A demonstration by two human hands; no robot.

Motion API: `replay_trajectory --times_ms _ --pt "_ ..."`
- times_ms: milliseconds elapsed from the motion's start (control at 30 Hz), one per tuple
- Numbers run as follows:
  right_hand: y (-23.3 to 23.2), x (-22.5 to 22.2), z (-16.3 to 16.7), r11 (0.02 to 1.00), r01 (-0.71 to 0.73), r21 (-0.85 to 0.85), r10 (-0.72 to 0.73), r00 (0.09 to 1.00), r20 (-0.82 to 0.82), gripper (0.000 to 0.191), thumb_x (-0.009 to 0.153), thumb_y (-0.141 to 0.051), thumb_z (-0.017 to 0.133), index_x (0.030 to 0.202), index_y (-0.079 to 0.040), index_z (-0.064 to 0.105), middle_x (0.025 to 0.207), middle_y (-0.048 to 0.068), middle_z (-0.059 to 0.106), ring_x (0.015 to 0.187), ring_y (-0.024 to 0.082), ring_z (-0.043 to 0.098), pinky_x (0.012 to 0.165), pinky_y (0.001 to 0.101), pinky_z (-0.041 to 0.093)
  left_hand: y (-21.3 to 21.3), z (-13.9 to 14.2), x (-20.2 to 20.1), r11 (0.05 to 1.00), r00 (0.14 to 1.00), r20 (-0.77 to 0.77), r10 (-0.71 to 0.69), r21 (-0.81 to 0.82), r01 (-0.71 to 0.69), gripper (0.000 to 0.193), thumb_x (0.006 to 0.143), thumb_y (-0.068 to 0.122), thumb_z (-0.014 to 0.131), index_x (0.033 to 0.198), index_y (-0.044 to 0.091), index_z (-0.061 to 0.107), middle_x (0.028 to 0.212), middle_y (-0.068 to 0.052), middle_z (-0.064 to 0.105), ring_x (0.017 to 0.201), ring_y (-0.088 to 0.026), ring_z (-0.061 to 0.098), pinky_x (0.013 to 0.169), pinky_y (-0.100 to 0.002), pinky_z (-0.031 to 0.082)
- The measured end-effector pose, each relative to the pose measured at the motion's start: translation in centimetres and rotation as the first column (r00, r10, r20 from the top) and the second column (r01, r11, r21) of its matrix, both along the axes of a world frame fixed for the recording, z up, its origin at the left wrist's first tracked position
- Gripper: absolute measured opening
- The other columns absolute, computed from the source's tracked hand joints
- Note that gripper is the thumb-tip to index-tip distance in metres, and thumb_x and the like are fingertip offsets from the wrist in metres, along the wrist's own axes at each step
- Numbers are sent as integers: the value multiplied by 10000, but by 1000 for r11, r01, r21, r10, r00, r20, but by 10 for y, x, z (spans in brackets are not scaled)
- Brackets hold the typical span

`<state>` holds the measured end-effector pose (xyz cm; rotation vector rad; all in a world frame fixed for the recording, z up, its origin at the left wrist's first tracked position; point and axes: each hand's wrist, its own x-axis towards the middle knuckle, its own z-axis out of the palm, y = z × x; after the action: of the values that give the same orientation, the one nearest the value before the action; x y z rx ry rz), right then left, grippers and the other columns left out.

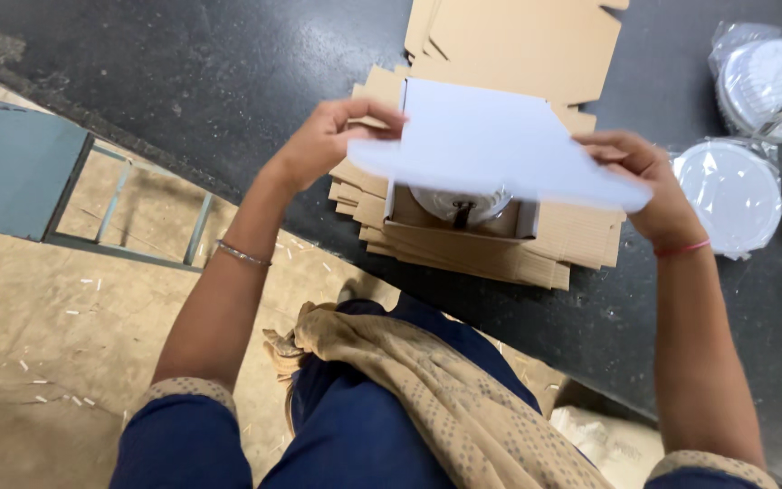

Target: The person folds flat cardboard sheets into small boxes, inserts white foam inserts, places a plastic-wrapped circular object inside each box, and closes the lids. The finished boxes are stacked on the table.

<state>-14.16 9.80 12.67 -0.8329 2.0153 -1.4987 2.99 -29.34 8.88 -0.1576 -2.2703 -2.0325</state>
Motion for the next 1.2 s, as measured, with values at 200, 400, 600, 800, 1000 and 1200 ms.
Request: replay_trajectory --times_ms 200,400,600,800,1000,1200 --pt "9 31 -13 946 -85 313 160 962 -223 478 909 -278 716 1370 -165 662 1532 80 549 1348 209 564 1084 405 499 30 -11 36 802 995 -13 102 -590 -90 457 869 451 785 1202 139 757 1293 -156 664 1176 -283 637 1019 -393 521" --pt "-3 69 -39 791 76 607 245 869 -429 985 656 -398 893 1525 -229 461 1543 97 490 1156 318 646 944 425 557 63 -26 66 707 983 -74 167 -686 -172 925 654 454 921 1436 135 543 1385 -240 580 1210 -383 607 988 -452 514" --pt "-10 85 -75 924 211 320 6 827 -563 881 727 -119 891 1511 -215 500 1450 116 624 1071 278 734 884 371 625 80 -55 64 673 921 -261 288 -630 -388 798 748 231 911 1457 162 551 1349 -183 640 1173 -339 672 971 -399 572" --pt "-8 76 -42 978 134 161 -57 910 -410 817 734 -68 880 1483 -123 557 1203 145 728 1058 247 731 946 368 609 60 -30 53 821 932 -222 287 -443 -359 782 735 242 943 1413 174 558 1301 -108 716 1070 -243 768 912 -343 607" --pt "-24 -5 36 983 87 160 -48 971 -235 836 846 -199 836 1568 -81 431 1024 120 735 948 177 728 842 331 599 -1 39 -28 740 853 -379 358 -442 -507 1039 712 414 1022 1502 102 424 1257 -186 720 901 -239 775 814 -349 630" --pt "-66 -75 62 965 225 135 -147 890 -432 753 895 -328 879 1459 -82 444 1215 121 670 1029 195 691 858 359 593 -18 67 -105 655 779 -394 487 -425 -624 795 726 505 957 1299 148 537 1262 -138 561 967 -304 689 779 -431 601"
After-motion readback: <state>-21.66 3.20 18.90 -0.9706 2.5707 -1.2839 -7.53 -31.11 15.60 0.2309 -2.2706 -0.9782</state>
